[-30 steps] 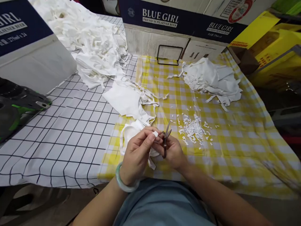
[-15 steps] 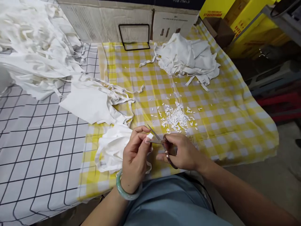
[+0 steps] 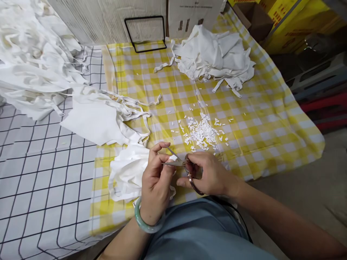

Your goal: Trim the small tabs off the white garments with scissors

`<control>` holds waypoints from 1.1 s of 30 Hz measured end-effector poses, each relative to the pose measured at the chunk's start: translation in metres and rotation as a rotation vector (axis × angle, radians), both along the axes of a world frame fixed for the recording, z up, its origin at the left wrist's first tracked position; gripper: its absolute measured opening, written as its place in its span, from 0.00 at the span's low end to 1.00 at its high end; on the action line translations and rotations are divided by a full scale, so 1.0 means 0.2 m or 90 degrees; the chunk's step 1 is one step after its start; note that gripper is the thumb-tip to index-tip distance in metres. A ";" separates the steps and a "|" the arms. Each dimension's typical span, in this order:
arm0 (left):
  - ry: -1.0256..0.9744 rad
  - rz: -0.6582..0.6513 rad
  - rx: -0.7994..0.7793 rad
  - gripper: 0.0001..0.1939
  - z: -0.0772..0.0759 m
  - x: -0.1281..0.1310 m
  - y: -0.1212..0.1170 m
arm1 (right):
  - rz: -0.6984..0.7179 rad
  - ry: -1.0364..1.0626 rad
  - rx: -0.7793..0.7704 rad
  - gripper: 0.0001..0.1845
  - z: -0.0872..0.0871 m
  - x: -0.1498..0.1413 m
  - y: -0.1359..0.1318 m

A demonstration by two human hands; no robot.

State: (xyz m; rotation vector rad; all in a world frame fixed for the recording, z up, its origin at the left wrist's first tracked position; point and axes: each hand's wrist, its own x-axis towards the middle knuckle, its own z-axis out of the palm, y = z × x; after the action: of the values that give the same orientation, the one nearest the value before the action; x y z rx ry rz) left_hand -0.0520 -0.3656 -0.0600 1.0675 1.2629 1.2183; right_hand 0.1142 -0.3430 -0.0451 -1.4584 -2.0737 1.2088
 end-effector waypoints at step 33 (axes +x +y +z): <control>0.107 -0.150 0.071 0.11 0.00 0.10 0.08 | -0.205 0.070 -0.233 0.25 -0.06 0.14 -0.09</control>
State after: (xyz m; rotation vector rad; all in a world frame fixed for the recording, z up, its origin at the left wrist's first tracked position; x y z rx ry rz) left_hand -0.0327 -0.3502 -0.0598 1.3830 1.1675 1.0461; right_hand 0.1427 -0.3618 -0.0577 -1.7545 -1.5250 1.5434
